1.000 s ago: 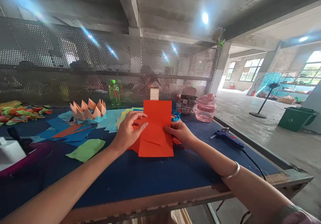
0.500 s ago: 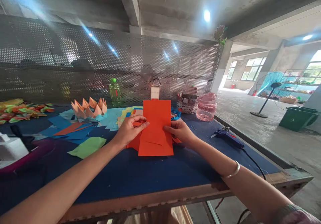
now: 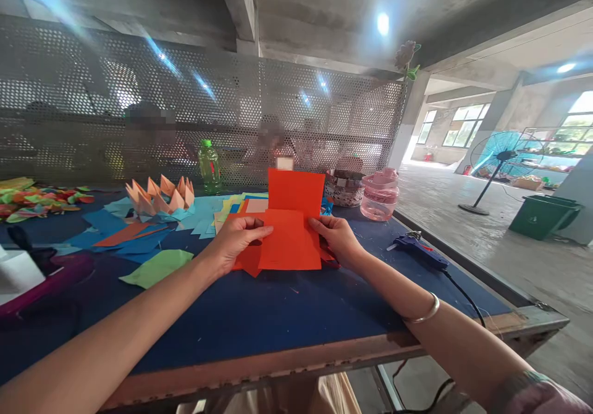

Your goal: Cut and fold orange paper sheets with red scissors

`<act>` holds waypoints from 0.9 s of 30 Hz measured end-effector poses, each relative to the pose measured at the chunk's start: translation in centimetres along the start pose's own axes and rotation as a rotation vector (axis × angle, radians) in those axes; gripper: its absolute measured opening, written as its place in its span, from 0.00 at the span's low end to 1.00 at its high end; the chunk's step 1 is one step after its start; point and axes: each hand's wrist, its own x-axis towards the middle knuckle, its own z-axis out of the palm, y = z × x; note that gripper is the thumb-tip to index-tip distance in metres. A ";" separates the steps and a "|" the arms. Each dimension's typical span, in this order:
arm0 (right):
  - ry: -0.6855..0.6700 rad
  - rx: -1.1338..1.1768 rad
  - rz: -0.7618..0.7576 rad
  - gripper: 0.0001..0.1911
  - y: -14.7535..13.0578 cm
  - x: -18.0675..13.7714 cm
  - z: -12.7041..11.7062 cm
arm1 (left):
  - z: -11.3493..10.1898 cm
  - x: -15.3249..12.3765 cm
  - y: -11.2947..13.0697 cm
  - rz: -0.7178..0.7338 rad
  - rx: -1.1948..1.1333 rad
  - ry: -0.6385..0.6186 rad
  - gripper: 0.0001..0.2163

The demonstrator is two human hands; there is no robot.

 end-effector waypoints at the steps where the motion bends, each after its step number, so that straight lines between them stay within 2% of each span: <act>1: 0.011 0.016 -0.005 0.21 0.0 0.0 0.0 | 0.0 0.0 0.0 -0.006 -0.004 0.000 0.12; 6: 0.078 -0.008 -0.021 0.22 -0.1 0.2 -0.1 | 0.1 -0.1 -0.2 -0.005 -0.005 -0.006 0.12; 18: 0.100 -0.031 -0.018 0.24 -0.4 0.0 0.1 | 0.2 -0.2 -0.1 0.066 0.173 -0.006 0.13; 27: 0.104 -0.036 -0.033 0.23 -0.5 0.1 0.0 | 0.4 -0.3 -0.2 0.069 0.159 0.006 0.13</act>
